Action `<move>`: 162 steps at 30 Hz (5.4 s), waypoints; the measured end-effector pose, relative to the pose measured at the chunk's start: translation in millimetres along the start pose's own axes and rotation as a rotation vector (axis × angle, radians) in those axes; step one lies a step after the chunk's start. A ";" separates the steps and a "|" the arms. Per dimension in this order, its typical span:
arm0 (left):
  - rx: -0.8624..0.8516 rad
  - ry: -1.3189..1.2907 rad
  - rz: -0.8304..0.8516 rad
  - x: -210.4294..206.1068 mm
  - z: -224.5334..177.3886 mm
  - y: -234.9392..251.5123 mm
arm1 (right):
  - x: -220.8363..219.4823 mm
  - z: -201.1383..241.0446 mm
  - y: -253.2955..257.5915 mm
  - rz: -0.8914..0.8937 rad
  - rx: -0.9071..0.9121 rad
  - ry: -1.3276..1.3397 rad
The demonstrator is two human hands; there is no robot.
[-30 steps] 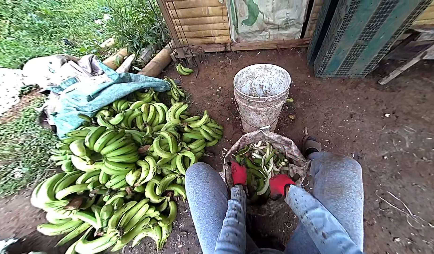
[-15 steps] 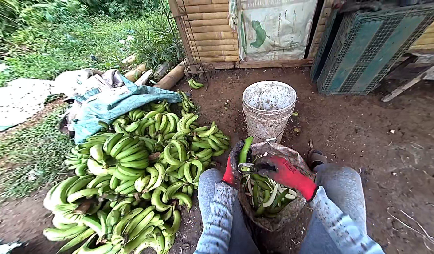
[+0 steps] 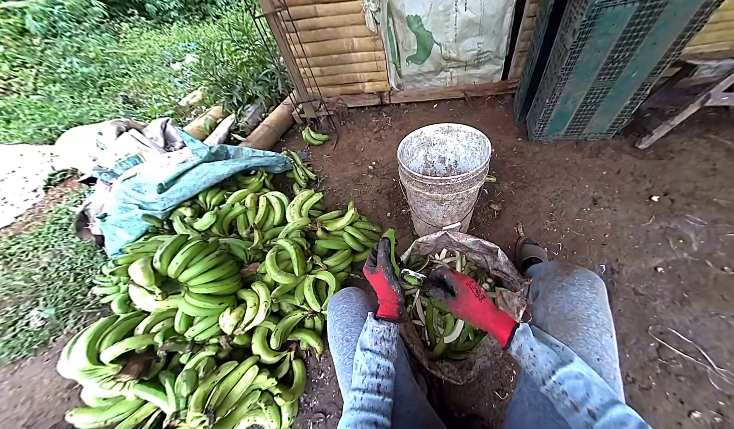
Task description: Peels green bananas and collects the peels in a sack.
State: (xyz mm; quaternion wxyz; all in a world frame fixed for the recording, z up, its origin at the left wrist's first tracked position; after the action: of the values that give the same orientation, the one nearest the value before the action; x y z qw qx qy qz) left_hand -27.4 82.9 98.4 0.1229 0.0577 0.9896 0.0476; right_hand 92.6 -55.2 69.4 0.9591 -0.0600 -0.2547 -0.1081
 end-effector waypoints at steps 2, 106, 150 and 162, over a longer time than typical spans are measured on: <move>-0.051 0.003 -0.068 -0.6 -6.0 -3.2 | -21.4 -0.9 -5.1 -0.016 -0.019 0.121; 0.140 0.713 0.357 -26.5 28.5 -35.8 | 22.8 -28.2 48.4 -0.181 -0.287 -0.324; 0.624 1.336 0.380 -6.7 210.7 -39.7 | 59.7 -26.1 19.2 -0.616 -0.134 0.495; 0.182 0.213 0.366 -42.7 44.3 19.4 | 84.0 -19.6 12.1 -0.485 -0.143 0.211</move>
State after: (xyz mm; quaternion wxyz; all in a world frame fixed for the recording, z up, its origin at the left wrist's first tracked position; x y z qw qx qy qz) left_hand 26.7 100.2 67.9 0.0015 0.2419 0.9702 -0.0144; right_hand 176.0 -61.7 93.9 0.9198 -0.0534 -0.1518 -0.3579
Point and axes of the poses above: each hand's wrist, its own y-axis towards the middle knuckle, its own x-axis out of the back of the hand, z = x × y, the point moved 6 cm from there along y, towards the middle knuckle, and after that the axes turned 1 degree about y, right-handed, at the moved point
